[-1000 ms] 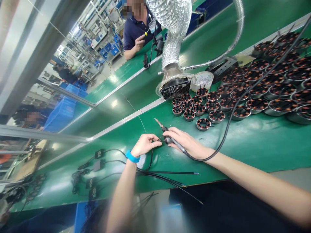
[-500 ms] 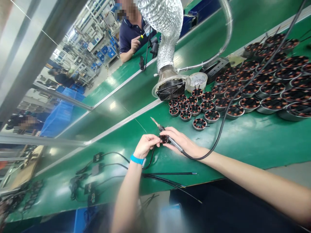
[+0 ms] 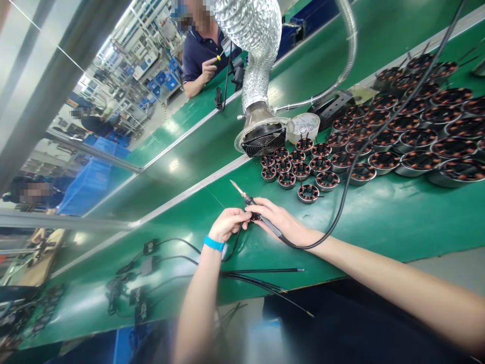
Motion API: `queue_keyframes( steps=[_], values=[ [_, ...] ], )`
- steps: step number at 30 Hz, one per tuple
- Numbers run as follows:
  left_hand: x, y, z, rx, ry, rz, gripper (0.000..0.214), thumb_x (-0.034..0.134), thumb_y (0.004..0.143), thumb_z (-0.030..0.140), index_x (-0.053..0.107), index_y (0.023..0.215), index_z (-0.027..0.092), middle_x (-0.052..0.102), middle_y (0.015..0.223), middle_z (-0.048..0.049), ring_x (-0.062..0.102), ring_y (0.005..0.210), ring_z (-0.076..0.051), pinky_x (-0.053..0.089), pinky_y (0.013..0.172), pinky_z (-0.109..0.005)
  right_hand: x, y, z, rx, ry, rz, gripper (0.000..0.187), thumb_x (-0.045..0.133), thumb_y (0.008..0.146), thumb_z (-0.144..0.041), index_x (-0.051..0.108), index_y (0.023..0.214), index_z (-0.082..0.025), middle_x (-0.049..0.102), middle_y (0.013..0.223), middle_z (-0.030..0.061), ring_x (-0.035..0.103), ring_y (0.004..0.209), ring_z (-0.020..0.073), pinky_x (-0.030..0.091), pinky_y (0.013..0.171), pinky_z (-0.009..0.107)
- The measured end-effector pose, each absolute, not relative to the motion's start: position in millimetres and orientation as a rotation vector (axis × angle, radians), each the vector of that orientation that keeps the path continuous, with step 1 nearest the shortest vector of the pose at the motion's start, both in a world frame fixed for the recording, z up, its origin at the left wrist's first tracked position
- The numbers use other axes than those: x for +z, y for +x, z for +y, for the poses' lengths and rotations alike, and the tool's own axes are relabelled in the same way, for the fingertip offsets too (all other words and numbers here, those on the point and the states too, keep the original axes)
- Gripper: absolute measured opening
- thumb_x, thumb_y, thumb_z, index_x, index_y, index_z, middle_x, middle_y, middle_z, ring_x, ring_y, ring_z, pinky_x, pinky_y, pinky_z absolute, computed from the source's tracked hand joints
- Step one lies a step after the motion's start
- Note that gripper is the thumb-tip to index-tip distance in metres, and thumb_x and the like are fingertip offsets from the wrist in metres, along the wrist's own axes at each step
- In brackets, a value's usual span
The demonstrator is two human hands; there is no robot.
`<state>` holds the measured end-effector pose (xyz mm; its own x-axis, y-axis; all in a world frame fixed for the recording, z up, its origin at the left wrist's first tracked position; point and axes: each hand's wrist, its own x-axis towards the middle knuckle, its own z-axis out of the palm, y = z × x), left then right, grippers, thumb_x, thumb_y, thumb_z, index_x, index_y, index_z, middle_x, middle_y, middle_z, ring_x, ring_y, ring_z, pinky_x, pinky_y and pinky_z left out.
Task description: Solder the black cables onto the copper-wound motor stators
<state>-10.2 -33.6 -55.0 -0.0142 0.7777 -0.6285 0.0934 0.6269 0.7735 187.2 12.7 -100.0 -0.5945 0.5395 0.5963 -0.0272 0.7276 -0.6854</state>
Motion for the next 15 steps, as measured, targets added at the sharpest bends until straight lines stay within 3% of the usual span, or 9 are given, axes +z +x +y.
queue_keyframes(
  steps=[6,15],
  values=[
    [-58.6,-13.6,-29.4,0.583,0.782,1.519,0.048,0.082,0.064,0.057,0.057,0.065,0.015,0.054,0.049,0.0031,0.025,0.036,-0.002,0.007,0.039,-0.023,-94.5,190.3,13.4,0.839,-0.423,-2.109,0.042,0.049,0.098,-0.013,0.045,0.138,-0.025,0.053,0.129,0.0133,0.066,0.108,0.0221,0.058,0.091,0.037],
    [-60.9,-20.8,-21.9,0.529,0.858,1.512,0.044,0.081,0.066,0.053,0.058,0.063,0.015,0.053,0.048,0.0032,0.028,0.036,-0.003,0.009,0.04,-0.023,-98.1,190.9,13.2,0.78,-0.466,-2.172,0.035,0.05,0.099,-0.018,0.047,0.133,-0.024,0.056,0.122,0.0125,0.068,0.097,0.0225,0.06,0.078,0.035]
  ],
)
